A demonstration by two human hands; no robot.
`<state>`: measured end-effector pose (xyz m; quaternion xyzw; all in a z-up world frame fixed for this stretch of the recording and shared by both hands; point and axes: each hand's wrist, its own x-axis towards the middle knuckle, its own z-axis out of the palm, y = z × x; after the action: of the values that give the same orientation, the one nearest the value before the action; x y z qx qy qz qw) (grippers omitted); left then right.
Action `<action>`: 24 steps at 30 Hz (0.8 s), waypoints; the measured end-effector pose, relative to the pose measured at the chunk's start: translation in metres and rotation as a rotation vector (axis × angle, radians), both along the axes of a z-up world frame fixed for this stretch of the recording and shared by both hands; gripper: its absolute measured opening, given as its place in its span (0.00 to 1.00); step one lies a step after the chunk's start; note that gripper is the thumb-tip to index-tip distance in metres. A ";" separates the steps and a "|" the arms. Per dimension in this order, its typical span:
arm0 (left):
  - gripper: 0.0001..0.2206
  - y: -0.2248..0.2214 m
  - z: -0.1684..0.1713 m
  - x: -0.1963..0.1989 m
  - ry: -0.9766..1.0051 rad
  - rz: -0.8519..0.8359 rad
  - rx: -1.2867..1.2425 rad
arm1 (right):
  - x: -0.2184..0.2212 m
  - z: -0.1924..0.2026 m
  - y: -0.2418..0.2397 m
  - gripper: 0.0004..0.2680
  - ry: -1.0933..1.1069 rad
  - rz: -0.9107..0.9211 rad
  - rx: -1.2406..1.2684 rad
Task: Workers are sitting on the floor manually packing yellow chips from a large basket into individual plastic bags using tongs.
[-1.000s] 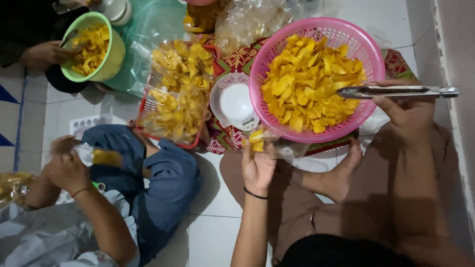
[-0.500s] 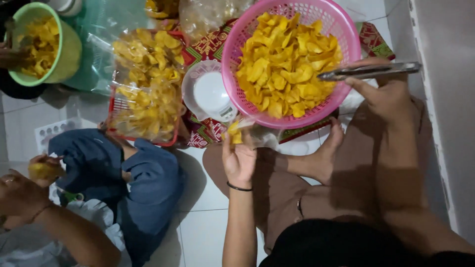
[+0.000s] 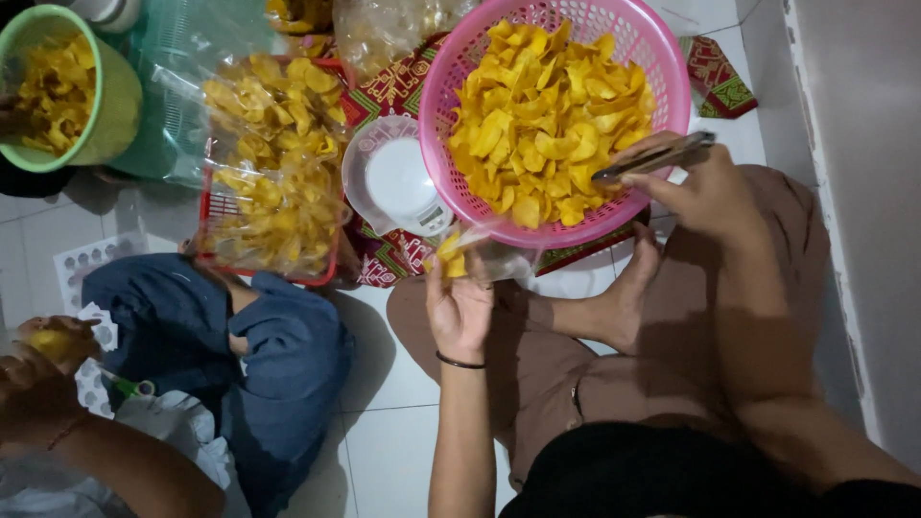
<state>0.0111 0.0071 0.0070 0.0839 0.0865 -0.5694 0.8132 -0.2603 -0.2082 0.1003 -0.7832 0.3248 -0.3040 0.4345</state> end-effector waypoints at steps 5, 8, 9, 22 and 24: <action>0.18 -0.001 -0.004 0.000 0.006 0.012 0.046 | -0.013 0.006 0.002 0.13 -0.151 -0.021 -0.080; 0.17 -0.001 -0.005 0.000 0.010 0.010 0.060 | -0.019 -0.004 -0.004 0.13 -0.068 -0.035 -0.081; 0.15 -0.001 -0.006 0.000 0.011 0.007 0.068 | -0.020 -0.011 -0.009 0.13 0.024 -0.050 -0.001; 0.11 -0.001 -0.004 -0.004 -0.006 0.042 0.281 | 0.006 -0.021 0.006 0.08 -0.071 -0.213 -0.089; 0.15 0.002 -0.005 -0.004 0.010 -0.001 0.111 | 0.004 0.000 0.009 0.12 -0.217 -0.188 0.042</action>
<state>0.0076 0.0091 0.0016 0.1261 0.1221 -0.5644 0.8067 -0.2564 -0.1993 0.1005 -0.7025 0.3543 -0.4192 0.4530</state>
